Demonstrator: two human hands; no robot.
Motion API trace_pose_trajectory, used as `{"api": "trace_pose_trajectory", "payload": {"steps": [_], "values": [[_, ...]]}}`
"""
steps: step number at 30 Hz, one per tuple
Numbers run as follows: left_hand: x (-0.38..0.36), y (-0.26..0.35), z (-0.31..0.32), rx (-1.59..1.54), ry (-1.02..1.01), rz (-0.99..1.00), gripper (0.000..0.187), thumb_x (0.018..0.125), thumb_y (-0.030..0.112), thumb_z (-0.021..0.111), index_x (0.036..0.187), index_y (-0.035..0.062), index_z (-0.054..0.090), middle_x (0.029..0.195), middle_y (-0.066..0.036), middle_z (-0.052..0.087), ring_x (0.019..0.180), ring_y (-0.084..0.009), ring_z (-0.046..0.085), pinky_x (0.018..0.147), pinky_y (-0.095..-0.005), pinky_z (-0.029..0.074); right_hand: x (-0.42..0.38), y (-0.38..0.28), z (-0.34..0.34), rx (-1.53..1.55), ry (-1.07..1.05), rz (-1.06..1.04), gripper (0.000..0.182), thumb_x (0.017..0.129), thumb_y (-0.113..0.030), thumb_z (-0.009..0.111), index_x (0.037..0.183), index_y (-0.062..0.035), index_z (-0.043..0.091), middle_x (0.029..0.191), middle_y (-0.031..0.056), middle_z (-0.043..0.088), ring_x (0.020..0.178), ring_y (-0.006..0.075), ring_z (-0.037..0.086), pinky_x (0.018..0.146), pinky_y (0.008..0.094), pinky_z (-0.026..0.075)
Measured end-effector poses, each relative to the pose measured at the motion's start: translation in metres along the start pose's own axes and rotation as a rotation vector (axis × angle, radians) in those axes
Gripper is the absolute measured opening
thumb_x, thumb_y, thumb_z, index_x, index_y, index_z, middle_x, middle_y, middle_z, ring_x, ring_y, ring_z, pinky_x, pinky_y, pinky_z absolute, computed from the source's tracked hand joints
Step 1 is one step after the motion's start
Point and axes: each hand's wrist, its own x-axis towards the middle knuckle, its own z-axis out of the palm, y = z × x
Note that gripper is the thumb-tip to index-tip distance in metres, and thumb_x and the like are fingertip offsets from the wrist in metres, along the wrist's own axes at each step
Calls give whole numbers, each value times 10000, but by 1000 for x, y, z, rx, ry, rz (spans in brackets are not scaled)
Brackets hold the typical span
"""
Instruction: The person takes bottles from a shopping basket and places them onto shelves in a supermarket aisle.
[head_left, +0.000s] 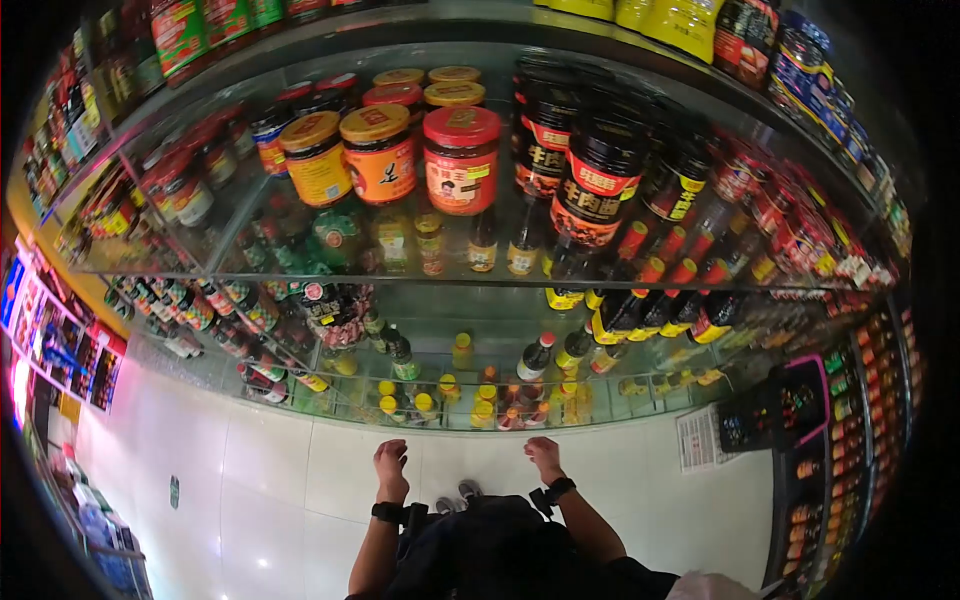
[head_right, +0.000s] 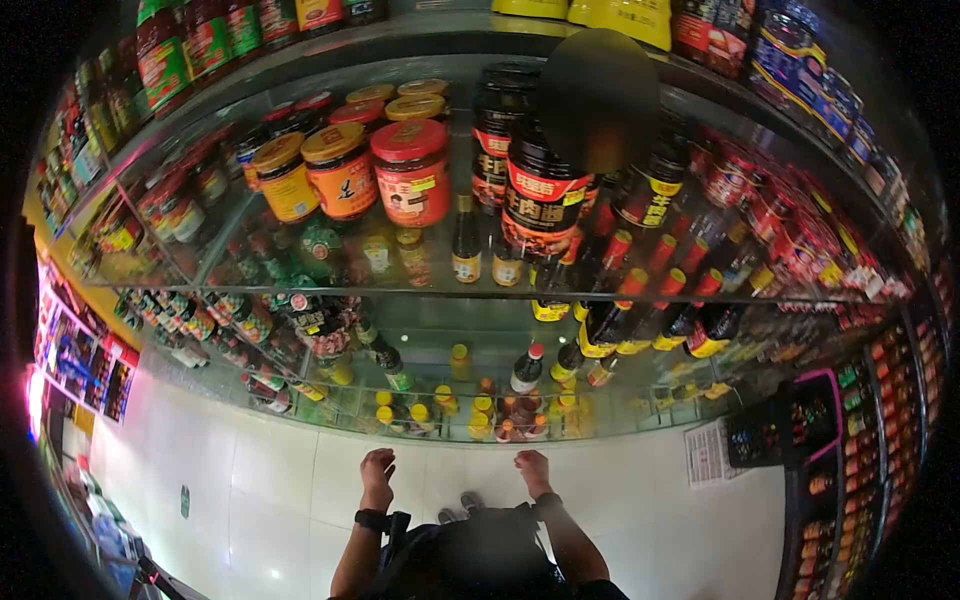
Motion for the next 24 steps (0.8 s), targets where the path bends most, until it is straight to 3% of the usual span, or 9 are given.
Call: {"api": "trace_pose_trajectory", "payload": {"steps": [3, 8, 10, 12, 14, 20, 22, 24], "values": [[12, 3, 21, 43, -113, -20, 151, 746, 218, 512, 815, 101, 579, 795, -16, 585, 796, -158, 540, 726, -309, 377, -19, 1, -19, -8, 239, 94, 120, 732, -110, 574, 849, -95, 592, 747, 29, 620, 675, 132, 593, 574, 256, 435], [17, -4, 47, 164, -280, 37, 193, 768, 231, 528, 802, 47, 578, 777, -39, 594, 744, -145, 548, 678, -274, 399, -53, -2, -53, 446, 558, 122, 167, 766, -164, 511, 903, -92, 571, 793, 66, 611, 678, 176, 588, 591, 282, 454], [14, -1, 55, 176, -336, 42, 191, 774, 227, 523, 792, 44, 576, 771, -38, 594, 733, -138, 549, 668, -260, 400, -58, -10, -73, 469, 735, 102, 168, 771, -175, 491, 887, -80, 566, 765, 59, 599, 649, 172, 564, 585, 274, 447], [6, 8, 64, 182, -389, 42, 191, 779, 223, 519, 781, 41, 575, 764, -38, 594, 721, -131, 549, 657, -246, 402, -64, -20, -100, 486, 771, -129, 155, 772, -172, 496, 875, -77, 562, 750, 51, 587, 646, 154, 544, 577, 258, 435], [-4, 26, 79, 216, -549, 33, 185, 794, 212, 507, 791, 38, 569, 770, -38, 595, 730, -128, 550, 672, -253, 408, -76, -75, -93, 456, 935, -277, 144, 779, -179, 510, 865, -74, 560, 761, 48, 584, 668, 137, 540, 570, 247, 425], [-28, 77, 147, 146, -758, 108, 203, 817, 213, 493, 831, 23, 563, 765, -40, 592, 722, -130, 544, 691, -257, 418, -70, -217, -84, 139, 695, -865, 84, 804, -73, 523, 878, -43, 550, 830, 37, 577, 761, 122, 539, 676, 253, 438], [-35, 95, 178, 141, -821, 194, 203, 815, 205, 496, 851, 19, 568, 769, -36, 587, 728, -123, 535, 702, -252, 416, -61, -262, -61, 183, 610, -1009, 101, 812, -55, 520, 903, -22, 549, 884, 38, 578, 828, 126, 537, 754, 254, 428], [-40, 109, 212, 125, -869, 321, 205, 809, 193, 506, 877, 10, 569, 794, -31, 583, 761, -111, 525, 715, -246, 409, -62, -302, -37, -43, 563, -1075, 148, 814, -28, 520, 958, -7, 550, 925, 37, 577, 868, 128, 533, 809, 252, 409]]}}
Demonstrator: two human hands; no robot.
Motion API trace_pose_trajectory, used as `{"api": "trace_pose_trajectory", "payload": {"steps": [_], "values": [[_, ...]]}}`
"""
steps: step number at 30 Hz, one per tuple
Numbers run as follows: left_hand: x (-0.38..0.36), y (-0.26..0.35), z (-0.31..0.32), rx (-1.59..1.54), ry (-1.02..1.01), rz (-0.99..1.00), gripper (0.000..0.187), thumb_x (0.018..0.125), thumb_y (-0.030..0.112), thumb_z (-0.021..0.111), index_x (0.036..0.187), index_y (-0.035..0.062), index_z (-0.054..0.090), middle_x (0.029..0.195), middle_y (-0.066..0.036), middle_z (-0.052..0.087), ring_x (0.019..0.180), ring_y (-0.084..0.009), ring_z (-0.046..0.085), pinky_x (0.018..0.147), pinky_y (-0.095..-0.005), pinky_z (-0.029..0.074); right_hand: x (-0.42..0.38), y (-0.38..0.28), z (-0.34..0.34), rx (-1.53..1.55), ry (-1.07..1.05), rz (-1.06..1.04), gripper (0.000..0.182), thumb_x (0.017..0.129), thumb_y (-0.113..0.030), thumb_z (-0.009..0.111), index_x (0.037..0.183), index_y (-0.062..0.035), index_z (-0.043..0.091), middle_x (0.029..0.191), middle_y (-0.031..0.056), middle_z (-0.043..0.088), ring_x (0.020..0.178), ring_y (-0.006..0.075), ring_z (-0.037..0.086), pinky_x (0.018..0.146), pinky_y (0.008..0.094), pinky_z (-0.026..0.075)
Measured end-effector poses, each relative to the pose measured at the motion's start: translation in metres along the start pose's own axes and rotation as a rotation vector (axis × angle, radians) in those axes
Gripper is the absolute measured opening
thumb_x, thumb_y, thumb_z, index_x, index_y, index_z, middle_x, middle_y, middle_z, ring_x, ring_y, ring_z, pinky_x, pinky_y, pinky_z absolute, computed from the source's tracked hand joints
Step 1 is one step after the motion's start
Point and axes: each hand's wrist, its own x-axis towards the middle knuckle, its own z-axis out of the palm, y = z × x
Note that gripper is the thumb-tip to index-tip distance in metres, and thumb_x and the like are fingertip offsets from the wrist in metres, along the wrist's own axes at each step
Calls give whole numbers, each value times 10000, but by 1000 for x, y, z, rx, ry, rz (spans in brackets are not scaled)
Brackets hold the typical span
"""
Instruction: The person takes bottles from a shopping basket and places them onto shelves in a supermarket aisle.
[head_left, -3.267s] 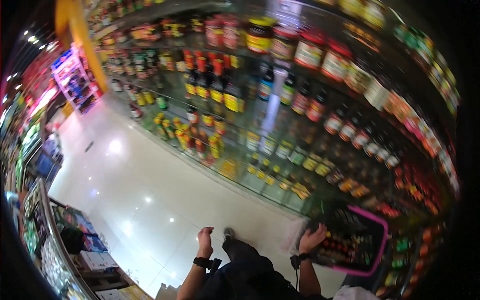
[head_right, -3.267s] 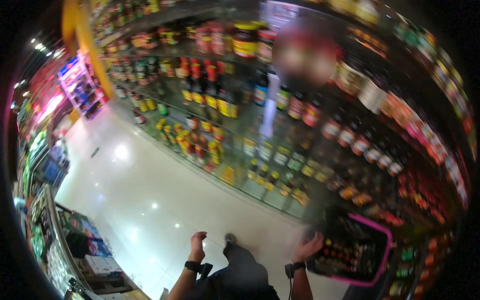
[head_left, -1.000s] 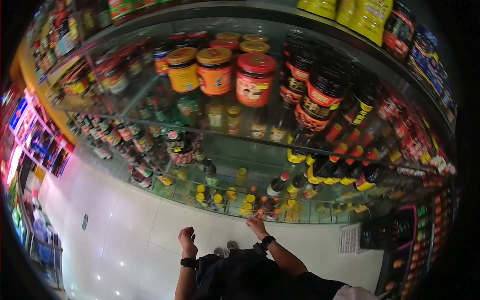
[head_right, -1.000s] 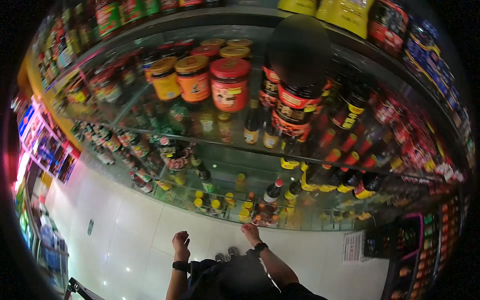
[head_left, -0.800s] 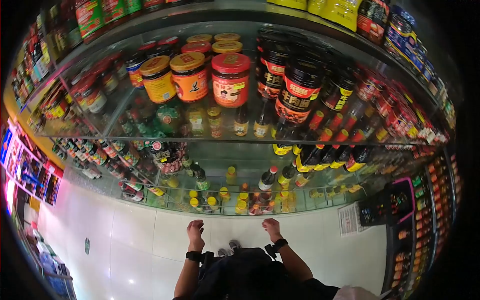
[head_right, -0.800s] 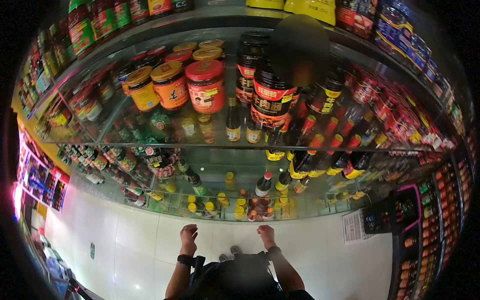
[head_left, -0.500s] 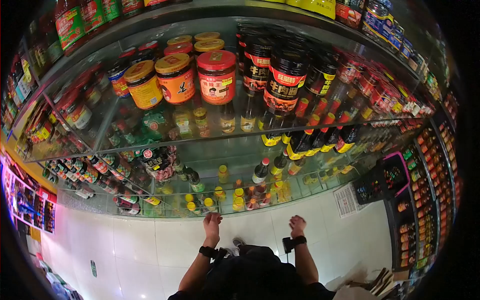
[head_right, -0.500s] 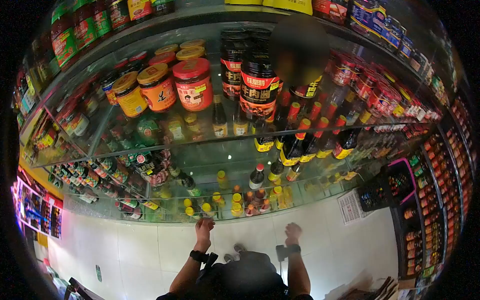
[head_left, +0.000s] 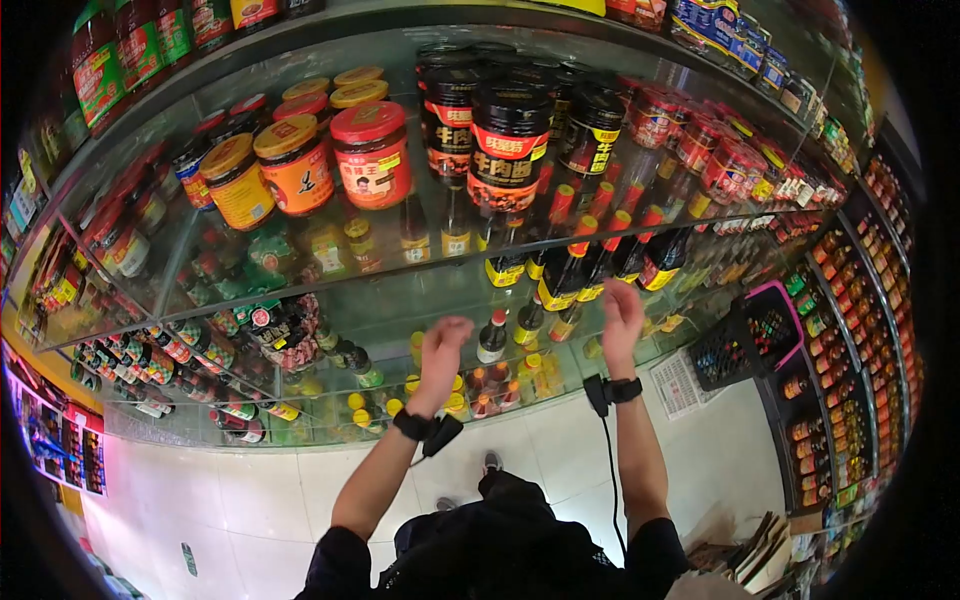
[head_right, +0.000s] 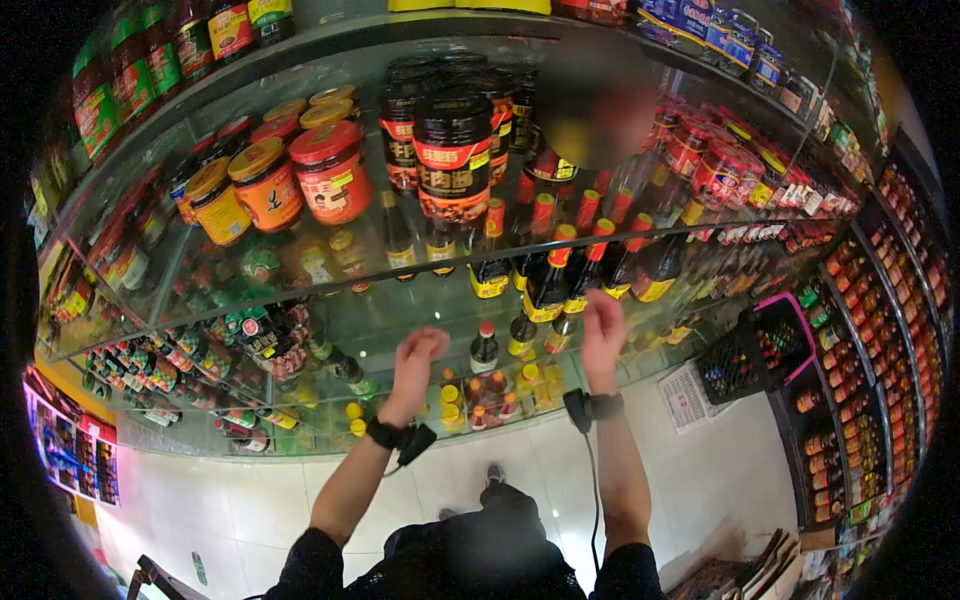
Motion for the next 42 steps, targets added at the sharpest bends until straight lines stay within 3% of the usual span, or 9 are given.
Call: {"api": "trace_pose_trajectory", "payload": {"steps": [10, 14, 15, 20, 23, 30, 36, 40, 42], "values": [[135, 18, 92, 474, 88, 408, 249, 851, 144, 491, 1073, 31, 476, 1038, -24, 518, 908, -130, 484, 823, -263, 364, 68, 29, 67, 284, -268, 70, 273, 839, -55, 528, 1095, 2, 452, 1032, 35, 513, 937, 107, 466, 830, 240, 366], [158, 26, 112, 507, -9, -81, 381, 864, 182, 502, 1172, -6, 381, 1109, -95, 473, 913, -166, 474, 802, -295, 392, 81, 22, 72, 249, -350, 118, 223, 827, -54, 540, 1040, -14, 484, 962, 7, 535, 873, 91, 483, 803, 232, 375], [159, 17, 123, 375, 84, 434, 349, 833, 167, 537, 1104, -33, 444, 1037, -99, 517, 833, -182, 511, 742, -312, 412, 82, 24, 73, 299, -345, 122, 234, 816, -63, 557, 1035, -6, 497, 949, 9, 547, 864, 91, 488, 789, 231, 380], [175, 14, 142, 428, 190, 266, 289, 753, 123, 593, 982, -36, 514, 851, -79, 586, 779, -180, 534, 701, -313, 424, 92, 18, 79, 297, -325, 103, 169, 780, -102, 622, 868, -27, 500, 756, -27, 494, 690, 60, 441, 631, 224, 390], [181, 6, 148, 441, 257, 465, 279, 744, 241, 620, 863, 3, 534, 718, -99, 582, 659, -227, 565, 610, -313, 434, 95, 8, 80, 251, -309, 153, 168, 754, -70, 642, 845, -14, 512, 749, -22, 512, 686, 60, 458, 638, 224, 407], [188, -9, 151, 557, 437, 518, 311, 747, 265, 618, 874, -4, 528, 768, -163, 593, 697, -318, 569, 621, -358, 441, 103, 16, 87, 146, -268, 119, 144, 744, -70, 617, 822, 10, 526, 711, 24, 546, 663, 84, 478, 635, 253, 417], [141, 4, 138, 552, 442, 459, 186, 754, 140, 571, 855, -6, 519, 697, -128, 541, 643, -214, 531, 613, -341, 431, 98, 39, 84, 444, -286, 169, 166, 717, -107, 644, 782, 10, 545, 669, 39, 561, 615, 145, 517, 602, 297, 431], [127, -12, 118, 436, 583, 605, 104, 735, 82, 561, 703, -8, 518, 592, -62, 521, 545, -148, 465, 525, -320, 401, 83, 23, 75, -11, -216, 8, 114, 721, -54, 614, 717, 8, 519, 635, -19, 509, 604, 56, 430, 556, 220, 378], [107, -8, 119, 437, 680, 565, 102, 722, 52, 557, 662, -17, 511, 564, -37, 519, 525, -119, 457, 504, -290, 389, 77, 21, 74, 118, -182, 83, 164, 691, -116, 652, 754, 14, 575, 619, 91, 568, 561, 159, 526, 572, 289, 427]]}}
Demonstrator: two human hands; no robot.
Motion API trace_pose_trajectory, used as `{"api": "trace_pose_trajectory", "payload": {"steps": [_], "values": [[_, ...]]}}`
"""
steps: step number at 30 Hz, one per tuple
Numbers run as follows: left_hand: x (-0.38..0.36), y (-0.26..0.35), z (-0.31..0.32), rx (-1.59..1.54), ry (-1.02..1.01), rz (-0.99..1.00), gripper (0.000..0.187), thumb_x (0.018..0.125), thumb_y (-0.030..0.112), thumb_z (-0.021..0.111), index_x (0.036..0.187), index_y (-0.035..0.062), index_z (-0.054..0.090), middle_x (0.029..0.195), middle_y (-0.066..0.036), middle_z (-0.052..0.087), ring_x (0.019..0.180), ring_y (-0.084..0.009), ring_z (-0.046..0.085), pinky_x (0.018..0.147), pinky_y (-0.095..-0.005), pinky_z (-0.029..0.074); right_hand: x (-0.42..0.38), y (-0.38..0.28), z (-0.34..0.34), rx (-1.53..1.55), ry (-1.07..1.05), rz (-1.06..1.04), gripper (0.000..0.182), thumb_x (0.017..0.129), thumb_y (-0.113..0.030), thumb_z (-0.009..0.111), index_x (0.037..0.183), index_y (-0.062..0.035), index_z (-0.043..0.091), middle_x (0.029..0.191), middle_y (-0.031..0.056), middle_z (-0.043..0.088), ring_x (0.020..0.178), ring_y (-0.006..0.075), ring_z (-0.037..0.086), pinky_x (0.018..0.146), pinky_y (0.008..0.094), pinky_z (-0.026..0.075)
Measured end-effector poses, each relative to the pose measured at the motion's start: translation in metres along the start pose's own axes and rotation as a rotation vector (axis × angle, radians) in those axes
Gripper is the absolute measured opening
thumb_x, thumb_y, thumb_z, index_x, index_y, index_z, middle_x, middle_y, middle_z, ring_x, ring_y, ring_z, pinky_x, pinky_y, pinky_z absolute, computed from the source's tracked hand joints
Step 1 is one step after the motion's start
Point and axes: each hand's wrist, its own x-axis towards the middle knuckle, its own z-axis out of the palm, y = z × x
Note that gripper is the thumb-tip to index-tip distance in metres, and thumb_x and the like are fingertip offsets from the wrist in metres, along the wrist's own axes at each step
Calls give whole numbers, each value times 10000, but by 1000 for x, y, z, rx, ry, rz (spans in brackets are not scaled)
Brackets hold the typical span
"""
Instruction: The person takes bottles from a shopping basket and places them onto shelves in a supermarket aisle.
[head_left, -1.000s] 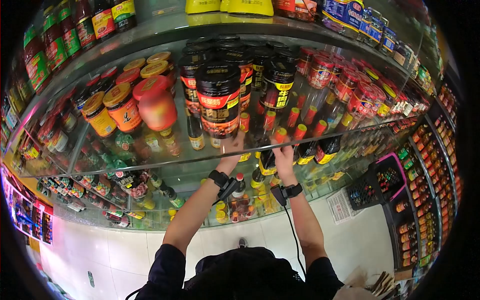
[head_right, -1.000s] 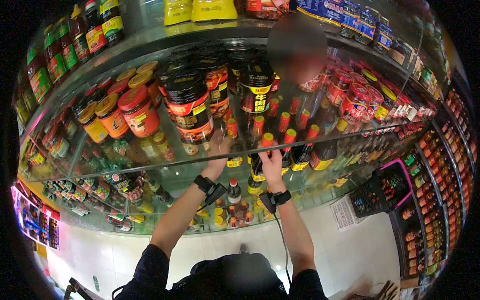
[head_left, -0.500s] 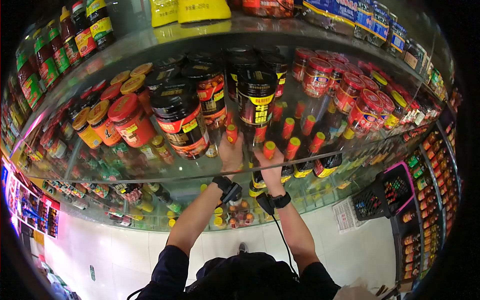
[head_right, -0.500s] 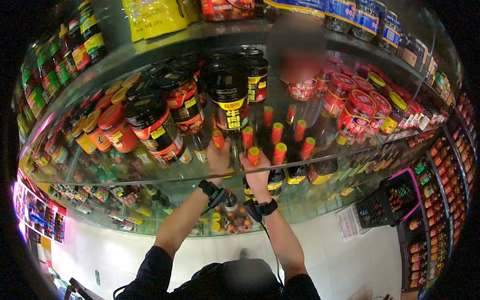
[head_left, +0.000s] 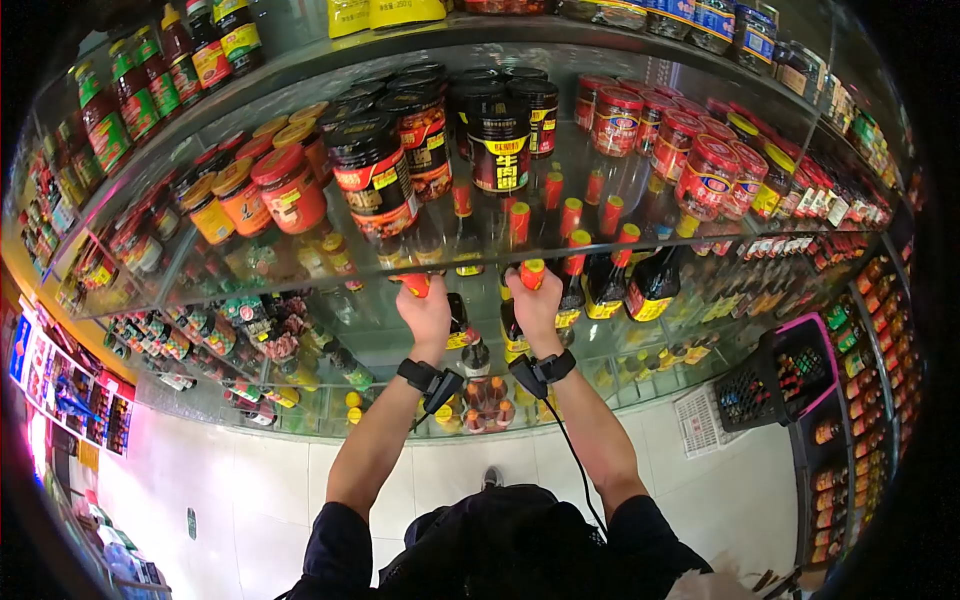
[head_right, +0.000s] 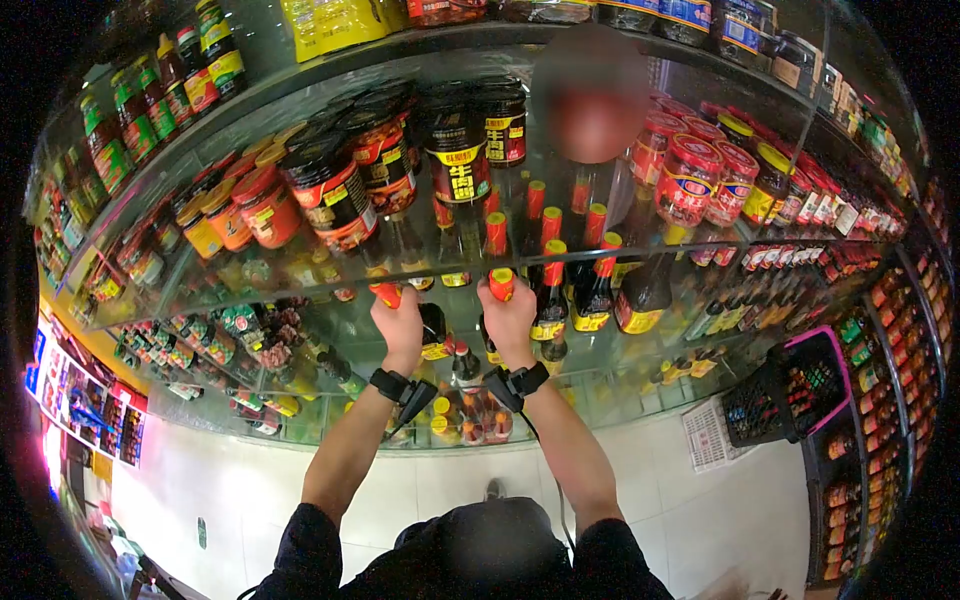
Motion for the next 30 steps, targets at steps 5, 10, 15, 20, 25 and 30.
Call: {"api": "trace_pose_trajectory", "payload": {"steps": [5, 10, 15, 20, 25, 30], "values": [[-30, 44, -45, -171, -35, -38, 69, 718, 26, 538, 666, -16, 524, 574, -10, 531, 522, -82, 485, 491, -241, 388, -32, -28, -16, 17, -60, 54, 217, 704, -146, 653, 664, 10, 507, 549, 56, 499, 505, 138, 436, 510, 292, 372], [-88, 72, -104, -224, -106, -78, 68, 722, 7, 521, 658, -15, 525, 559, -23, 529, 509, -96, 506, 490, -218, 389, -90, -57, -52, -8, -69, 65, 222, 714, -133, 650, 643, 6, 491, 536, 41, 476, 495, 120, 412, 497, 283, 363], [-176, 77, -159, -187, -94, -179, 48, 700, -12, 509, 661, 10, 490, 558, -30, 515, 518, -111, 490, 505, -232, 381, -178, -58, -113, -5, -125, 107, 204, 727, -124, 656, 665, 5, 511, 549, 6, 484, 532, 73, 426, 497, 253, 369], [-269, 68, -188, -240, -44, -419, 103, 674, 4, 527, 576, 7, 493, 526, -33, 514, 493, -116, 475, 483, -247, 358, -266, -23, -192, -36, -161, 214, 159, 711, -44, 642, 621, -12, 515, 581, -38, 489, 550, 54, 433, 498, 225, 376], [-346, 74, -183, -303, -76, -646, 64, 664, -19, 519, 624, 7, 475, 535, -66, 503, 471, -157, 485, 485, -260, 395, -330, 10, -287, -222, -114, 476, 214, 678, -164, 670, 640, 5, 545, 525, 78, 512, 490, 156, 449, 511, 306, 411], [-416, 83, -127, -249, -221, -672, 56, 658, -24, 524, 641, 7, 481, 540, -69, 510, 475, -156, 497, 480, -262, 397, -332, -3, -386, -171, 68, 569, 207, 697, -125, 657, 615, 7, 521, 510, 17, 459, 498, 96, 392, 476, 271, 370]]}}
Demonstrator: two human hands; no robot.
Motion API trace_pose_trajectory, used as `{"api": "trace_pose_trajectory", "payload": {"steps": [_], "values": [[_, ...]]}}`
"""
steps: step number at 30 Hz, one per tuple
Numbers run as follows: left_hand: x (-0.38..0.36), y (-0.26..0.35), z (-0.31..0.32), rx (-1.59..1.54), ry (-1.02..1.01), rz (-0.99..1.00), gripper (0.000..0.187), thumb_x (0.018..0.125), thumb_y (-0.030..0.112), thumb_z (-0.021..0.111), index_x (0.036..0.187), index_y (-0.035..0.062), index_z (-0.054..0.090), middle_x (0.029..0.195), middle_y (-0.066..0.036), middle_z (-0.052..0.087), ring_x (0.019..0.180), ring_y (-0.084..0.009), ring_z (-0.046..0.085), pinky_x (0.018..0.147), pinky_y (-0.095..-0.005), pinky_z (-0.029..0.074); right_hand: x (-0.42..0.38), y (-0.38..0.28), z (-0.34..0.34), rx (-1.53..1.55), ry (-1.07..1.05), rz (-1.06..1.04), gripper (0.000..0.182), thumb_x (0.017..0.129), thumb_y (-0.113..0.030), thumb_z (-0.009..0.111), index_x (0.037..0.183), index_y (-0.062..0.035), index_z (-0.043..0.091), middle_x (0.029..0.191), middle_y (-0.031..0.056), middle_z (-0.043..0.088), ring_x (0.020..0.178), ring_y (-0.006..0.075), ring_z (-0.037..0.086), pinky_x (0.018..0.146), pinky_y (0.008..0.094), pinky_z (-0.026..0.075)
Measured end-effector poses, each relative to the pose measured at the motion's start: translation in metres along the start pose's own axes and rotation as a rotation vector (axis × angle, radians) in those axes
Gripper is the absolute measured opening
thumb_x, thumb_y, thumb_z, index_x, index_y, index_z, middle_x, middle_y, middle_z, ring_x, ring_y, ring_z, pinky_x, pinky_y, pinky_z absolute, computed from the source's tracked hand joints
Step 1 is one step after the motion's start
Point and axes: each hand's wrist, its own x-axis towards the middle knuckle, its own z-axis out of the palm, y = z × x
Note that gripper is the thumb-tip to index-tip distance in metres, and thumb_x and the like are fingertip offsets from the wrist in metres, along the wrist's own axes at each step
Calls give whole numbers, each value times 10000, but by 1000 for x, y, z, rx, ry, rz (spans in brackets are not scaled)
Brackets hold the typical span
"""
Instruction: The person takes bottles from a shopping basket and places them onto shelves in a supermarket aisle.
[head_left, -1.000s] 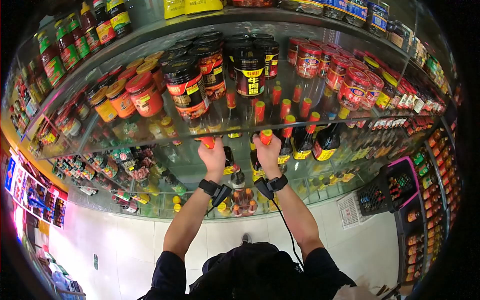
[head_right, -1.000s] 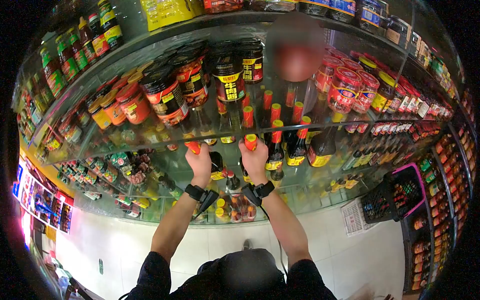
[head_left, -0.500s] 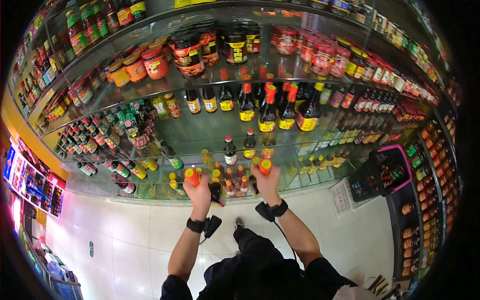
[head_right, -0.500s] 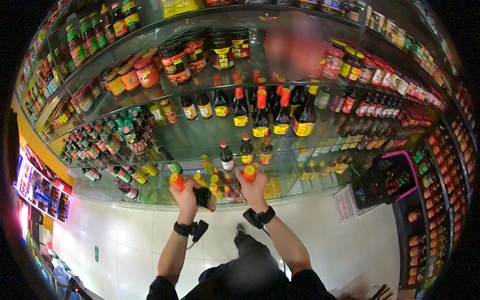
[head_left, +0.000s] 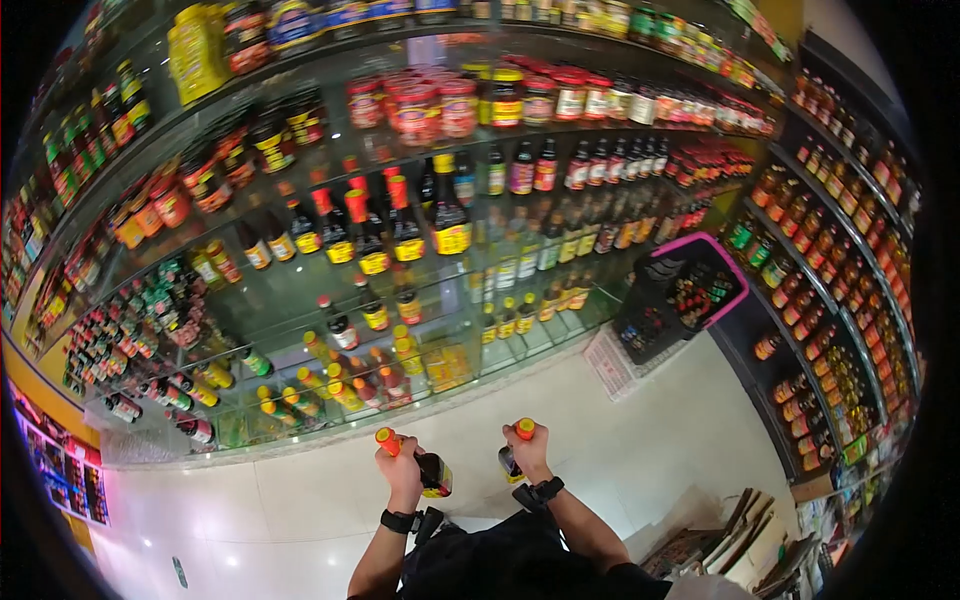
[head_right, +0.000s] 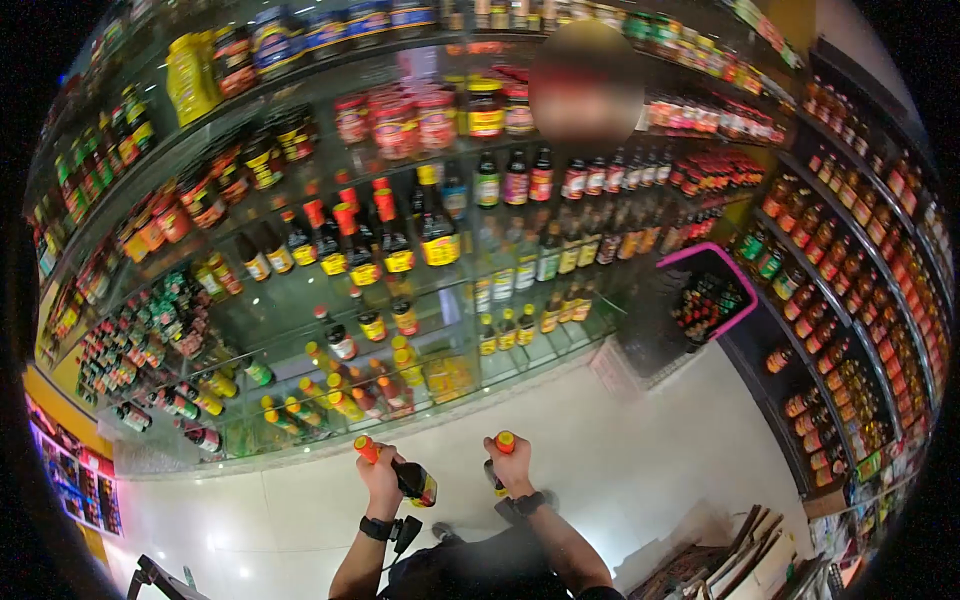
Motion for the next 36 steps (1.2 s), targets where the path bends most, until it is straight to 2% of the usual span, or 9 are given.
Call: {"api": "trace_pose_trajectory", "payload": {"steps": [15, 17, 20, 26, 30, 31, 34, 35, 36], "values": [[-201, -183, 370, 32, -534, -257, 67, 682, 25, 518, 616, 12, 516, 542, -54, 542, 501, -139, 515, 500, -254, 393, 64, 22, -409, -40, 467, 63, 209, 694, -84, 653, 588, -11, 488, 525, -6, 467, 499, 85, 408, 475, 256, 368], [-224, -194, 410, 41, -592, -274, 71, 683, 25, 519, 613, 12, 514, 543, -54, 542, 506, -138, 515, 505, -253, 391, 70, 25, -455, -105, 593, 57, 168, 693, -73, 640, 593, -27, 512, 522, 18, 511, 464, 98, 482, 461, 236, 396], [-242, -218, 462, 86, -745, -234, 102, 674, 32, 537, 580, 13, 503, 544, -44, 539, 516, -126, 502, 518, -247, 383, 86, 32, -510, 48, 696, 79, 167, 703, -60, 624, 599, -33, 496, 519, 26, 507, 454, 106, 479, 450, 240, 388], [-249, -259, 584, 71, -817, -265, 122, 679, 51, 519, 563, 17, 505, 538, -24, 527, 508, -109, 483, 508, -242, 369, 154, 45, -611, 7, 803, 1, 149, 726, -45, 611, 636, -28, 494, 511, 34, 493, 442, 112, 473, 432, 240, 372], [-244, -284, 680, 18, -874, -306, 144, 672, 76, 520, 539, 24, 500, 526, -6, 511, 502, -90, 473, 487, -237, 348, 221, 4, -658, -49, 735, -58, 198, 759, -76, 601, 611, -25, 481, 502, 32, 490, 441, 109, 471, 431, 238, 372], [-241, -289, 704, 6, -895, -310, 125, 686, 57, 521, 568, 25, 496, 534, -26, 517, 508, -109, 487, 496, -242, 369, 238, 0, -674, -171, 715, -67, 153, 768, -83, 594, 691, -25, 475, 530, 26, 477, 461, 104, 470, 438, 233, 375], [-235, -294, 770, -14, -915, -360, 115, 706, 29, 521, 599, 30, 481, 540, -45, 519, 512, -130, 498, 504, -249, 386, 294, -32, -707, -98, 812, -126, 181, 738, -77, 597, 842, -44, 452, 654, -9, 435, 526, 70, 427, 459, 211, 377], [-232, -299, 789, -38, -916, -349, 125, 689, 44, 521, 569, 26, 490, 521, -31, 516, 496, -114, 484, 491, -245, 367, 310, -41, -718, -127, 736, -183, 246, 773, -53, 507, 984, -52, 383, 730, 12, 396, 558, 75, 409, 474, 211, 377], [-228, -301, 805, -62, -916, -338, 139, 671, 59, 521, 539, 22, 500, 502, -17, 513, 481, -97, 471, 478, -240, 347, 328, -48, -728, -134, 728, -176, 246, 773, -53, 507, 984, -52, 383, 730, 12, 396, 558, 75, 409, 474, 211, 377]]}}
